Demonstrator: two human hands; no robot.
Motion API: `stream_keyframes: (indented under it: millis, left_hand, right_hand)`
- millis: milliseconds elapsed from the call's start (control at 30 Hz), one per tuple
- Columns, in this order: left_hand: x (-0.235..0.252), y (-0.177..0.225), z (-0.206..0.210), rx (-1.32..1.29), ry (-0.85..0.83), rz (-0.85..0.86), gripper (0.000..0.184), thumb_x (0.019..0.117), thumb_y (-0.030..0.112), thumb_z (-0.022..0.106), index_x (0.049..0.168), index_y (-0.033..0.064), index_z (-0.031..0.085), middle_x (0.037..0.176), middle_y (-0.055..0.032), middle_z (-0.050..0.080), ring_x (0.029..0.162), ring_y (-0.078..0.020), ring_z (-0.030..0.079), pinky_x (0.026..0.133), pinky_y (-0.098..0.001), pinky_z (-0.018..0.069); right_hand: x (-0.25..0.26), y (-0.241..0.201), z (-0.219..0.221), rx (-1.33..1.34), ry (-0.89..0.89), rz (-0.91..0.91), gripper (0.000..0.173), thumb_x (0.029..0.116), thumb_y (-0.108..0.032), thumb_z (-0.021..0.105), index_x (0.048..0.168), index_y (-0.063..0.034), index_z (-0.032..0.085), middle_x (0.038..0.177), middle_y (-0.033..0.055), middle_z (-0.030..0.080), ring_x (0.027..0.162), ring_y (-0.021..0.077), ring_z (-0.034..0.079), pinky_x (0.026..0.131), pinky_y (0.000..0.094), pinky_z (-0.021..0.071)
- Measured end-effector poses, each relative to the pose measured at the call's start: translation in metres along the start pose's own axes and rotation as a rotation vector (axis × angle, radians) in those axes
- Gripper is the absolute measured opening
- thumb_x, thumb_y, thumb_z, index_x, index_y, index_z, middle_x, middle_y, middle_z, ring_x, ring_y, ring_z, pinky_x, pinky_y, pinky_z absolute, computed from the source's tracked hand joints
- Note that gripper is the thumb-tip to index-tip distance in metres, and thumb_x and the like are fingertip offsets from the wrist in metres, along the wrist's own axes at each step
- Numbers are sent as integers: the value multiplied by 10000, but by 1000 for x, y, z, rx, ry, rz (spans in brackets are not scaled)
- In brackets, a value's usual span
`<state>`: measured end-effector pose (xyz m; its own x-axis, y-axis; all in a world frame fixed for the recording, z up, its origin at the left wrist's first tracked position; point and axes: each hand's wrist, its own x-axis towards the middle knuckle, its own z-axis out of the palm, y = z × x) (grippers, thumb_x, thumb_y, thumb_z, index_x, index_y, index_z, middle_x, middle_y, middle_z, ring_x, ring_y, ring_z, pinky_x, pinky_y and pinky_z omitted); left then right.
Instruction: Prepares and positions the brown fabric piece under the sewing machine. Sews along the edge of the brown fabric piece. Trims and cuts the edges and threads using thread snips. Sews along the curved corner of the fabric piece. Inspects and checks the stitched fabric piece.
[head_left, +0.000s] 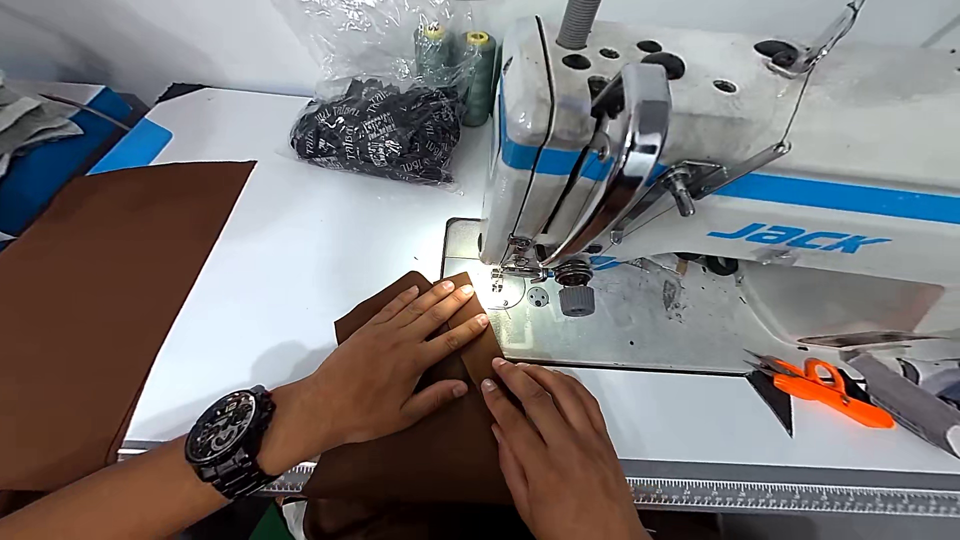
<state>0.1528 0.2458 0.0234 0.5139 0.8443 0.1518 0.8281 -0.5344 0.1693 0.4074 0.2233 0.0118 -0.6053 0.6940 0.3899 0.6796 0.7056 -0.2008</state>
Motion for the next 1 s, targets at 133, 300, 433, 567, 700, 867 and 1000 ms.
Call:
stream_keyframes:
  millis: [133,300,433,567,700,867,1000]
  left_hand:
    - [12,-17,-4,-29,-46,102,679,1013,677,311,1591,332,399,1699,-26,263,1581,-213,188,1273,-540,187]
    - [27,-39,-7,-43,-85,242,695,1002,705,300,1598,354,376,1701,-34,257,1581,-211,186,1280,-533,167]
    - [39,-54,-10,-70,-106,347,678,1010,686,312,1593,348,389,1681,-64,299,1568,-212,232,1282,-493,200]
    - [44,-63,-10,-64,-113,396,677,1006,697,305,1593,369,381,1681,-76,298,1576,-234,206,1288,-489,187]
    - [46,-62,-12,-42,-112,392,664,1005,696,298,1583,383,395,1662,-78,338,1566,-233,241,1279,-484,208]
    - [46,-63,-12,-45,-115,383,672,1002,709,297,1585,389,388,1666,-70,333,1568,-226,236,1280,-483,210]
    - [46,-64,-12,-58,-100,391,665,996,711,314,1570,391,419,1654,-72,356,1560,-224,259,1278,-481,225]
  right_hand:
    - [3,-22,4,-16,24,154,363,1019,-317,517,1294,-203,724,1392,14,659,1292,271,601,1069,511,464]
    - [7,-42,10,-41,48,287,389,1003,-356,523,1289,-198,734,1392,20,662,1308,289,589,1083,515,443]
    - [13,-52,11,-28,51,348,392,988,-372,548,1279,-195,742,1390,34,662,1307,302,585,1092,532,431]
    - [17,-57,12,-27,48,371,396,980,-386,567,1279,-194,742,1393,44,659,1301,300,588,1093,531,425]
    - [18,-55,12,-32,43,370,407,976,-402,570,1284,-199,740,1399,40,656,1294,291,588,1082,518,422]
    - [19,-53,12,-35,42,374,413,969,-416,572,1285,-207,740,1397,32,657,1284,278,591,1067,505,426]
    - [19,-54,12,-27,47,378,407,971,-410,576,1277,-203,744,1393,32,659,1285,286,591,1067,514,429]
